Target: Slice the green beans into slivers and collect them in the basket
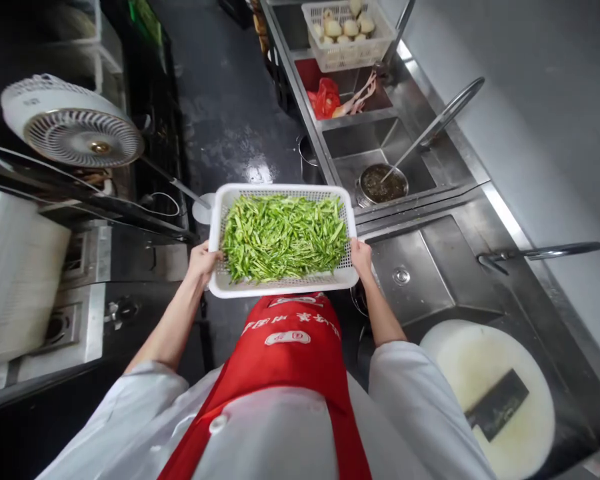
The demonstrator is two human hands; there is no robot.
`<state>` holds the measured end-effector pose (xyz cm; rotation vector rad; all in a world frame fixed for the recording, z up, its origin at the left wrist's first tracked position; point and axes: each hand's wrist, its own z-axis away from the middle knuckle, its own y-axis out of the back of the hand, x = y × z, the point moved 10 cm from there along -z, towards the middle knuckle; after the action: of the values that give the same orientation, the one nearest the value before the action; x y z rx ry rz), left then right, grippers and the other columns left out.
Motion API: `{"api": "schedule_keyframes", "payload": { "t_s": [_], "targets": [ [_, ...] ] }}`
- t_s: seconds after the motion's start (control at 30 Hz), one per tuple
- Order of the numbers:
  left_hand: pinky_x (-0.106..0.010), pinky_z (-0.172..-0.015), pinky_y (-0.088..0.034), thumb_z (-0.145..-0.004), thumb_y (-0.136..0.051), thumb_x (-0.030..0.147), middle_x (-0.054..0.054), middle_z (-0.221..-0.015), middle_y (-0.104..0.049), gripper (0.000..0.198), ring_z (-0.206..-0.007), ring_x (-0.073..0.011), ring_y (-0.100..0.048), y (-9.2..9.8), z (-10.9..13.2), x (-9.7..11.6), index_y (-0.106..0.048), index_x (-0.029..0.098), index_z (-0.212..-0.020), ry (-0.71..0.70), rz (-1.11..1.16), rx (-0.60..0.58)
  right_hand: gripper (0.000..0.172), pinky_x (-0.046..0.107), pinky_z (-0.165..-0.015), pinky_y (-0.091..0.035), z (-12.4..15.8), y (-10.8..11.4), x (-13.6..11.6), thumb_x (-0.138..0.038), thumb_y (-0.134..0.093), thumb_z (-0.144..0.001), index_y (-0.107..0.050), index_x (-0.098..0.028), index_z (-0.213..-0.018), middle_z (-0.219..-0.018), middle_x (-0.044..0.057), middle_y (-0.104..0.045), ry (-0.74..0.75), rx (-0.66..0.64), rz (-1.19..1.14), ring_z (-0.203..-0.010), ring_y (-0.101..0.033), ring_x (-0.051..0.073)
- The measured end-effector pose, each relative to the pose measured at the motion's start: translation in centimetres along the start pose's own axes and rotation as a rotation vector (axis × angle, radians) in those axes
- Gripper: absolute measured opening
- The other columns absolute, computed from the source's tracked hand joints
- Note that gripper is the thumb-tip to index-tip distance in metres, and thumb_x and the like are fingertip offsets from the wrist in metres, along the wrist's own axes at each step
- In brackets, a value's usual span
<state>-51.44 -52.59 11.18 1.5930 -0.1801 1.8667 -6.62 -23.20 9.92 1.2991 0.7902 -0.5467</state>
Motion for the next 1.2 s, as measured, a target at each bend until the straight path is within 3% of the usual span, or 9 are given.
{"api": "schedule_keyframes", "payload": {
  "t_s": [0.1, 0.27, 0.43, 0.5, 0.67, 0.8, 0.9, 1.0, 1.2],
  "targets": [
    [-0.024, -0.066, -0.048, -0.049, -0.063, 0.022, -0.004, -0.084, -0.068, 0.049, -0.077, -0.0188, -0.061, -0.1, 0.2, -0.8, -0.076, 0.010, -0.095, 0.058, 0.005, -0.026, 0.057, 0.027, -0.052, -0.025, 0.3, 0.2, -0.1, -0.067, -0.039, -0.090, -0.037, -0.024, -0.052, -0.050, -0.004, -0.032, 0.009, -0.021, 0.026, -0.054, -0.032, 0.012],
    [-0.025, -0.083, -0.052, -0.052, -0.063, 0.020, -0.007, -0.119, -0.067, 0.061, -0.107, -0.0245, -0.063, 1.7, 1.6, 0.2, -0.075, 0.015, -0.112, -0.136, 0.041, 0.015, 0.052, 0.027, -0.054, -0.026, 2.3, 3.1, -0.3, -0.061, -0.039, -0.095, -0.042, -0.023, -0.060, -0.056, -0.003, -0.039, 0.084, 0.103, -0.008, -0.058, -0.035, 0.013],
    [-0.026, -0.077, -0.053, -0.050, -0.062, 0.023, -0.007, -0.104, -0.069, 0.050, -0.094, -0.0238, -0.064, -1.5, -0.4, -1.9, -0.077, 0.010, -0.096, -0.006, 0.014, -0.039, 0.056, 0.028, -0.053, -0.023, 0.8, 1.3, 0.5, -0.065, -0.039, -0.091, -0.031, -0.026, -0.053, -0.050, -0.005, -0.028, 0.022, 0.033, 0.027, -0.054, -0.030, 0.012],
    [-0.027, -0.083, -0.053, -0.052, -0.062, 0.021, -0.006, -0.107, -0.069, 0.053, -0.099, -0.0243, -0.064, -1.6, -0.5, -0.7, -0.076, 0.012, -0.103, -0.078, 0.035, -0.055, 0.055, 0.028, -0.053, -0.023, 0.6, 2.3, 0.2, -0.064, -0.040, -0.093, -0.034, -0.025, -0.054, -0.051, -0.005, -0.030, 0.054, 0.070, 0.029, -0.055, -0.030, 0.012],
    [-0.030, -0.101, -0.050, -0.056, -0.064, 0.018, -0.007, -0.120, -0.066, 0.054, -0.119, -0.0277, -0.059, 0.2, 0.9, 2.1, -0.075, 0.015, -0.109, -0.290, 0.036, 0.023, 0.052, 0.027, -0.054, -0.026, 1.5, 5.4, -0.3, -0.063, -0.039, -0.096, -0.040, -0.023, -0.062, -0.056, -0.005, -0.036, 0.135, 0.230, -0.045, -0.057, -0.033, 0.012],
    [-0.030, -0.092, -0.052, -0.053, -0.062, 0.020, -0.009, -0.115, -0.067, 0.046, -0.110, -0.0284, -0.062, -2.2, -0.6, -0.4, -0.076, 0.012, -0.096, -0.199, 0.012, -0.009, 0.056, 0.027, -0.053, -0.027, 0.2, 2.3, 1.0, -0.067, -0.038, -0.093, -0.040, -0.024, -0.057, -0.052, -0.005, -0.035, 0.060, 0.119, -0.052, -0.055, -0.033, 0.012],
    [-0.028, -0.086, -0.052, -0.053, -0.059, 0.021, -0.008, -0.116, -0.068, 0.051, -0.107, -0.0267, -0.062, -3.4, -1.5, -2.4, -0.075, 0.013, -0.101, -0.133, 0.012, -0.055, 0.056, 0.027, -0.053, -0.026, -0.3, 0.8, 1.6, -0.066, -0.040, -0.092, -0.040, -0.024, -0.055, -0.050, -0.004, -0.036, 0.048, 0.096, -0.021, -0.055, -0.033, 0.012],
    [-0.028, -0.087, -0.051, -0.053, -0.058, 0.021, -0.007, -0.120, -0.067, 0.054, -0.109, -0.0262, -0.061, -2.8, -1.3, -3.1, -0.075, 0.014, -0.104, -0.140, 0.019, -0.036, 0.056, 0.027, -0.054, -0.028, 0.1, 0.7, 2.2, -0.067, -0.039, -0.091, -0.044, -0.024, -0.056, -0.050, -0.003, -0.040, 0.040, 0.118, -0.010, -0.055, -0.036, 0.014],
    [-0.030, -0.083, -0.052, -0.052, -0.058, 0.019, -0.006, -0.105, -0.070, 0.054, -0.099, -0.0253, -0.064, -2.3, -1.2, -3.7, -0.076, 0.014, -0.103, -0.064, -0.019, -0.001, 0.055, 0.027, -0.055, -0.029, 0.5, 0.3, 1.8, -0.065, -0.038, -0.092, -0.046, -0.023, -0.057, -0.052, -0.002, -0.045, 0.066, 0.114, 0.029, -0.057, -0.038, 0.014]
  ]
}}
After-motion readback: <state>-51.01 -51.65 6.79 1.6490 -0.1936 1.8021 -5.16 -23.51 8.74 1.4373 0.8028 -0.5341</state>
